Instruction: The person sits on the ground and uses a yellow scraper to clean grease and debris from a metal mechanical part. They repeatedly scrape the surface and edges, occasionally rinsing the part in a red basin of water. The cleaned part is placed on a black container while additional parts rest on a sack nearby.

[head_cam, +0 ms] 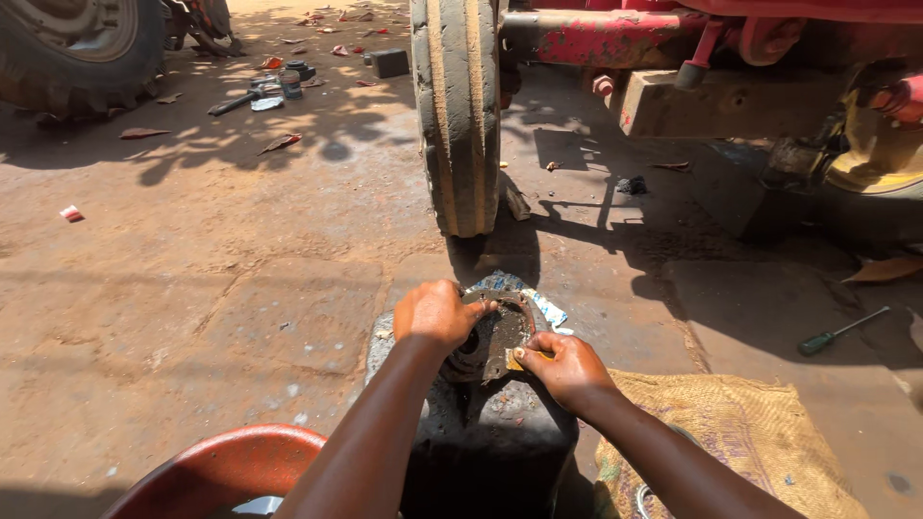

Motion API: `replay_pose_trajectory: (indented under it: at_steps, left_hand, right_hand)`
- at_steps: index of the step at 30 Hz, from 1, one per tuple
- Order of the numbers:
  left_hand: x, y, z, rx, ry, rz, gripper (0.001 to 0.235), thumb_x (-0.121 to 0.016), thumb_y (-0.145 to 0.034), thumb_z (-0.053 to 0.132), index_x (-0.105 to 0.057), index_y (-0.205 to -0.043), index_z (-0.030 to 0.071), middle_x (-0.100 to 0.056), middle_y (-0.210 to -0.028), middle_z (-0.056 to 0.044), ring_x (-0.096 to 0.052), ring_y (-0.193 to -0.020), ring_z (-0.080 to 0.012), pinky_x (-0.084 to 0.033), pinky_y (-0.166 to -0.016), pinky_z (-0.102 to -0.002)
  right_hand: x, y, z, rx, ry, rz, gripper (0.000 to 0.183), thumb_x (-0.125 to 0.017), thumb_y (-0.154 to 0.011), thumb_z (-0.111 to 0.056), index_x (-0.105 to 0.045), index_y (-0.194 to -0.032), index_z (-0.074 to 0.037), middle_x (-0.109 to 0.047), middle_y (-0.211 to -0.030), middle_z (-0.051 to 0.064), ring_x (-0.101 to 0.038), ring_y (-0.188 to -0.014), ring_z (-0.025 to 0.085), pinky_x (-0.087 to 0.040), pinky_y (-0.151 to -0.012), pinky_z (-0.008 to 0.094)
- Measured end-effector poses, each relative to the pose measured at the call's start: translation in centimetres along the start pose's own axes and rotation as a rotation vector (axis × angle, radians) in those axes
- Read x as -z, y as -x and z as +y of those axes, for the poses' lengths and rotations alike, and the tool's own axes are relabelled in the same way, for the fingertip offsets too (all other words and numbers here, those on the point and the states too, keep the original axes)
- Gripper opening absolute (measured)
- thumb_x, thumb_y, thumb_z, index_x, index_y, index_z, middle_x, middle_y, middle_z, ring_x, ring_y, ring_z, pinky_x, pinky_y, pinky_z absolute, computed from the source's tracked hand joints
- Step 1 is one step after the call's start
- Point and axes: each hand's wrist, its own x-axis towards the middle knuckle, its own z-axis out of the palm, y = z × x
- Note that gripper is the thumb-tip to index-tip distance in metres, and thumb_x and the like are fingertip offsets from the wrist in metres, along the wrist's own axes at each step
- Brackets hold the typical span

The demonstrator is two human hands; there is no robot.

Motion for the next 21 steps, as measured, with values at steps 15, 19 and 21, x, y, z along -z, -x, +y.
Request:
replay_pose_trajectory:
  at_steps: [15, 19, 21]
  left_hand:
    - [0.5, 0.3, -0.4, 0.052, -0.002, -0.026, 0.069, -0.074, -0.077, 0.071, -0.077, -0.099, 0.005, -0.074, -0.106, -0.018, -0.071, -0.104, -0.0344, -0.055, -0.086, -0.045]
    - [0.1, 0.0, -0.6, 0.092, -0.042, -0.094, 0.066, -0.067, -0.084, 0.070, -0.076, -0.103, 0.007, -0.075, -0.105, -0.018, -0.073, -0.101, -0.0335, -0.057, -0.083, -0.045]
    - [-0.7, 0.3, -0.9, 0.067, -0.053, -0.083, 0.070, -0.066, -0.086, 0.071, -0.077, -0.103, 0.004, -0.075, -0.104, -0.019, -0.072, -0.101, -0.0329, -0.056, -0.083, -0.045]
  right_hand:
    - [0.0, 1.2, -1.3, -0.131, 0.105, -0.068, 0.031, -0.069, -0.088, -0.040, -0.078, -0.102, -0.013, -0.078, -0.085, 0.010, -0.071, -0.076, 0.020, -0.055, -0.076, 0.038]
    - [-0.3, 2.7, -3.8, 0.091, -0.011, -0.070, 0.035, -0.069, -0.089, -0.042, -0.079, -0.096, -0.010, -0.079, -0.085, 0.008, -0.072, -0.077, 0.018, -0.056, -0.074, 0.036]
    - [-0.8, 3.4, -4.6, 0.305, 0.019, -0.057, 0.036, -0.070, -0.091, -0.043, -0.079, -0.096, -0.009, -0.077, -0.086, 0.010, -0.068, -0.081, 0.019, -0.052, -0.076, 0.037]
